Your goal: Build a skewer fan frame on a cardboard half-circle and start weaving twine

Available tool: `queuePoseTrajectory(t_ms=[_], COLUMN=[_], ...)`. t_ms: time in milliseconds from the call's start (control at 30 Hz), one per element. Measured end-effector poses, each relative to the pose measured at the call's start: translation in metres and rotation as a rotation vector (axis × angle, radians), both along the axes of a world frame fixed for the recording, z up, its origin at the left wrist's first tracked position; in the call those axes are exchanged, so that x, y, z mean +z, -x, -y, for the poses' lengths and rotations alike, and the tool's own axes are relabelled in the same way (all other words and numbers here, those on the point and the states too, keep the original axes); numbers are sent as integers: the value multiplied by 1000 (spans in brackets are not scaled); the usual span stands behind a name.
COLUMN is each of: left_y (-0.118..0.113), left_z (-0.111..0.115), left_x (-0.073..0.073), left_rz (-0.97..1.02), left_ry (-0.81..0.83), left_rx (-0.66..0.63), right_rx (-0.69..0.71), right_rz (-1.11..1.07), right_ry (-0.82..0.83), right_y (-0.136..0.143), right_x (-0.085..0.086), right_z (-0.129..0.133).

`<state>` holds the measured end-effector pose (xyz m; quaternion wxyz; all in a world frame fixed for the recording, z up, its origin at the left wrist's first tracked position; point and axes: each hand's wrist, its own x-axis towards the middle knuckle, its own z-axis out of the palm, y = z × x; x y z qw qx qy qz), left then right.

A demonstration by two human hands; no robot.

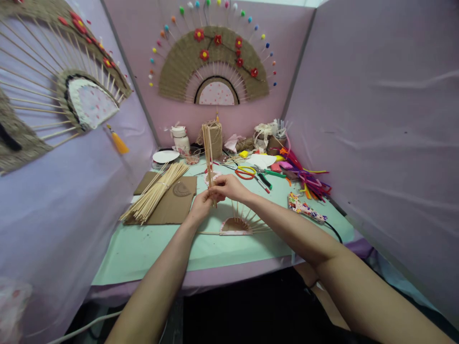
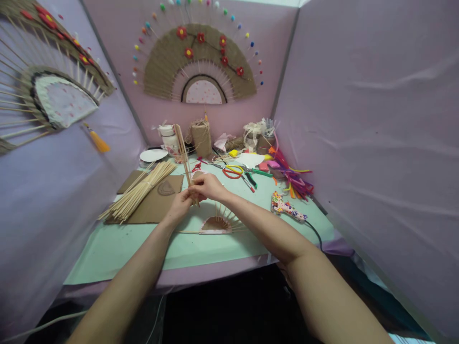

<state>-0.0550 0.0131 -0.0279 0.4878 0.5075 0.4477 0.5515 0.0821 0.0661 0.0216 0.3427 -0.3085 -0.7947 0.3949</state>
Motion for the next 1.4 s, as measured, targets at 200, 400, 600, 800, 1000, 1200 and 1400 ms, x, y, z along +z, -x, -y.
queuePoseTrajectory(t_ms=[200, 400, 600, 800, 1000, 1200, 1400], left_y=[-1, -1, -1, 2, 2, -3, -2], left_z=[1, -1, 1, 2, -1, 1, 3], left_x=[-3, -5, -4, -3, -6, -3, -2], left_rz=[-5, 3, 19, -19, -58, -40, -166], left_ry=[10, -2, 4, -30, -22, -83, -104], left_rx=[-8, -11, -22, -51, -28, 78, 90], right_rx=[27, 26, -4, 18, 44, 32, -18], right_rz=[10, 3, -19, -45, -83, -95, -25], right_ry=[16, 3, -21, -46, -71, -104, -93], right_y=[-4, -7, -6, -5, 0, 2, 5], right_x=[1, 2, -2, -2, -3, 0, 0], right_z=[1, 2, 1, 0, -1, 0, 5])
